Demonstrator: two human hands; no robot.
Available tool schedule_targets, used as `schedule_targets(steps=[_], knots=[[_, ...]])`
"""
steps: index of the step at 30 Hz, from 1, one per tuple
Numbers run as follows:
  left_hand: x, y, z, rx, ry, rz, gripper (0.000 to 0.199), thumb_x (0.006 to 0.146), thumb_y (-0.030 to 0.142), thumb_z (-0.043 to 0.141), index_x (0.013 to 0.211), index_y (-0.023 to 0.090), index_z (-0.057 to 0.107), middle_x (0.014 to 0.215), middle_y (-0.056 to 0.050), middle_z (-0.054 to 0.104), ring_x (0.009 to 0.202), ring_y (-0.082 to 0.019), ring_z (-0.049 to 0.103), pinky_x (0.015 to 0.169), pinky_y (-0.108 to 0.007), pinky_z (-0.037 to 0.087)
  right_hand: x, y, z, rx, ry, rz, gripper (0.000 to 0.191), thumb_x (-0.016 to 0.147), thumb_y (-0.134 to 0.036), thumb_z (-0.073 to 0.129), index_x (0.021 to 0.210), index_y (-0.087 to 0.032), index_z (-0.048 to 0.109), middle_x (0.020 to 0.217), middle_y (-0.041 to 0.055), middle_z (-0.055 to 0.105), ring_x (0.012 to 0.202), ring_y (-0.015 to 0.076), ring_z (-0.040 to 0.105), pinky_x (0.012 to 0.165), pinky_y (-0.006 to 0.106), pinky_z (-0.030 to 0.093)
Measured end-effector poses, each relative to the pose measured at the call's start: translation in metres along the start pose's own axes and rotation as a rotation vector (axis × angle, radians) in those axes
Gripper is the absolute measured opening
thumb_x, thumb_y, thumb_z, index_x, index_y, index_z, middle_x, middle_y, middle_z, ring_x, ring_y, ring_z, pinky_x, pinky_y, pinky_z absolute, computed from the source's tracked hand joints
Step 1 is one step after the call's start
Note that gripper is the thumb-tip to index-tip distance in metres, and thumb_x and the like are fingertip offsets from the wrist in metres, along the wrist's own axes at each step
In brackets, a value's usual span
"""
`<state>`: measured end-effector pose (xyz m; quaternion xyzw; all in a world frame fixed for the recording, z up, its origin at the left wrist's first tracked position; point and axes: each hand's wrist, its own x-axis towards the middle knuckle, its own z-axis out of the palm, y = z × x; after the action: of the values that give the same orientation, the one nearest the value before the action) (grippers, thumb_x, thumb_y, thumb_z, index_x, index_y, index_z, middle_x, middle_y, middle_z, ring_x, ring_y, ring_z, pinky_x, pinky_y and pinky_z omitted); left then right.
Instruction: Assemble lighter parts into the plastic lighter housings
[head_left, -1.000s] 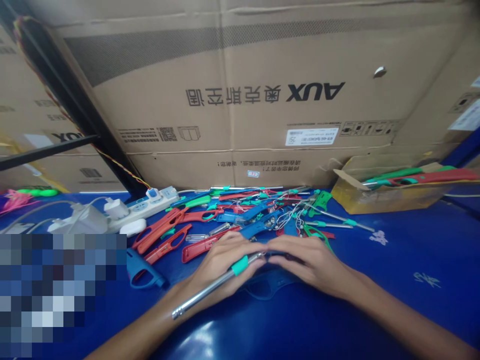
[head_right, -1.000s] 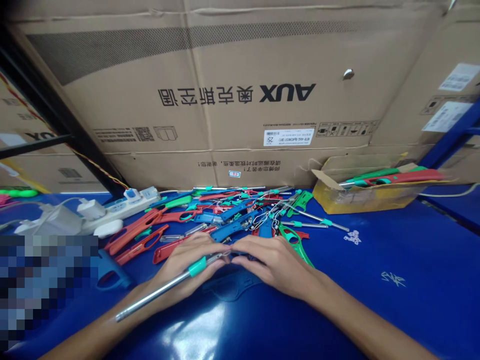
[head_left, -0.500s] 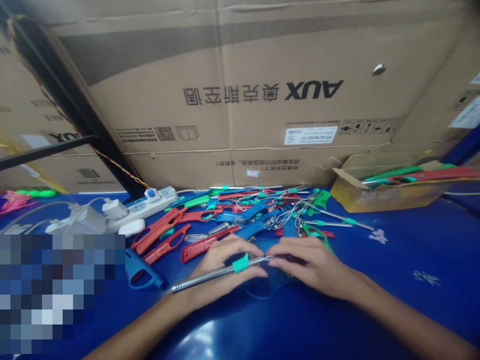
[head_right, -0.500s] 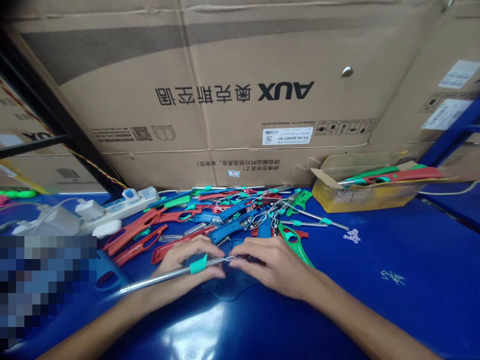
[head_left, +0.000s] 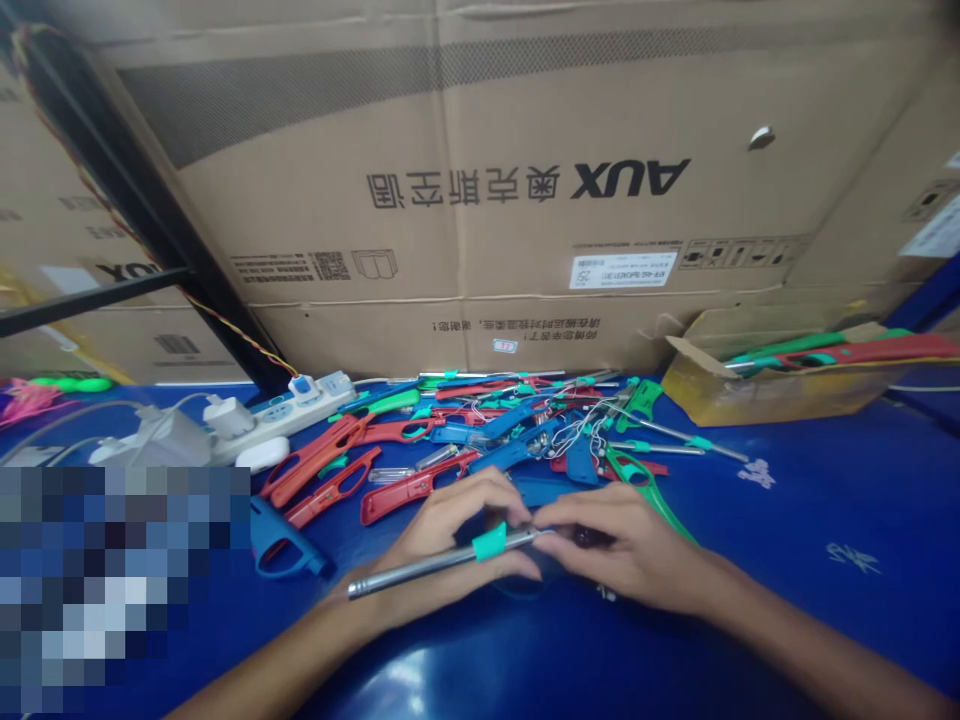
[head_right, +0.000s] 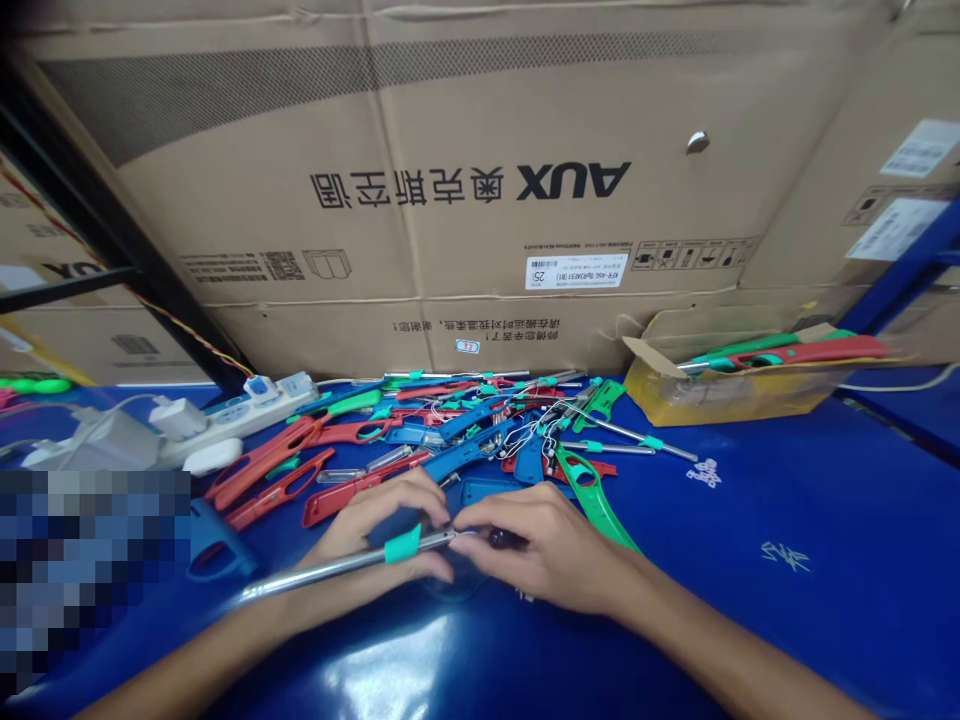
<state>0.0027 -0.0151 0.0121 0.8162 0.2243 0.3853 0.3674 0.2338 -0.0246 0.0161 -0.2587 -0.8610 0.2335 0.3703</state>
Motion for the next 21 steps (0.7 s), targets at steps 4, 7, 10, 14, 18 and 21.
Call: schedule_targets(steps=[4, 7, 10, 14, 18, 21], knots=[[0.0, 0.003, 0.001, -0.044, -0.004, -0.032, 0.037, 0.073, 0.027, 0.087, 0.095, 0.018, 0.059, 0.089, 0.0, 0.064, 0.078, -0.013, 0.06, 0.074, -0.025, 0.049, -0.001, 0.003, 0.002, -0.003, 0.032, 0.007, 0.017, 0.092, -0.026, 0.063, 0.104, -0.017, 0.072, 0.065, -0.0019, 0.065, 0.052, 0.007, 0.053, 0.048, 0.02, 0.041], [-0.002, 0.004, -0.003, -0.055, 0.02, -0.104, 0.042, 0.07, 0.028, 0.089, 0.101, 0.02, 0.061, 0.089, 0.001, 0.065, 0.079, -0.013, 0.06, 0.074, -0.024, 0.049, -0.001, 0.004, -0.005, -0.05, 0.077, 0.009, 0.016, 0.091, -0.026, 0.064, 0.102, -0.017, 0.072, 0.062, -0.0032, 0.063, 0.05, 0.0067, 0.051, 0.047, 0.02, 0.039], [-0.003, 0.001, -0.011, -0.153, 0.114, -0.123, 0.05, 0.075, 0.036, 0.086, 0.113, 0.023, 0.058, 0.089, 0.001, 0.066, 0.08, -0.014, 0.062, 0.074, -0.025, 0.05, 0.001, 0.007, -0.019, -0.118, 0.151, 0.032, 0.014, 0.091, -0.027, 0.064, 0.096, -0.017, 0.072, 0.063, -0.0026, 0.064, 0.051, 0.0073, 0.051, 0.047, 0.021, 0.04], [0.001, -0.002, -0.024, -0.136, 0.211, -0.106, 0.038, 0.096, 0.044, 0.061, 0.125, 0.023, 0.051, 0.099, -0.004, 0.069, 0.078, -0.015, 0.065, 0.072, -0.028, 0.051, 0.001, 0.012, -0.032, -0.145, 0.235, 0.125, 0.013, 0.091, -0.028, 0.064, 0.094, -0.018, 0.071, 0.064, -0.0035, 0.064, 0.047, 0.0066, 0.047, 0.044, 0.02, 0.037], [0.003, -0.004, -0.024, 0.401, 0.175, -0.014, 0.04, 0.088, 0.041, 0.073, 0.12, 0.023, 0.059, 0.094, -0.002, 0.069, 0.088, -0.019, 0.063, 0.087, -0.036, 0.047, -0.001, 0.013, -0.027, -0.189, 0.172, 0.108, 0.012, 0.091, -0.028, 0.063, 0.095, -0.019, 0.069, 0.068, -0.003, 0.064, 0.051, 0.0067, 0.051, 0.047, 0.02, 0.04], [0.001, -0.007, -0.019, 0.532, 0.057, 0.048, 0.035, 0.091, 0.041, 0.069, 0.119, 0.022, 0.059, 0.094, 0.0, 0.069, 0.083, -0.017, 0.063, 0.085, -0.035, 0.044, -0.002, 0.012, -0.018, -0.203, 0.057, 0.099, 0.011, 0.092, -0.028, 0.061, 0.095, -0.019, 0.065, 0.069, -0.0033, 0.063, 0.051, 0.0066, 0.052, 0.049, 0.02, 0.04]])
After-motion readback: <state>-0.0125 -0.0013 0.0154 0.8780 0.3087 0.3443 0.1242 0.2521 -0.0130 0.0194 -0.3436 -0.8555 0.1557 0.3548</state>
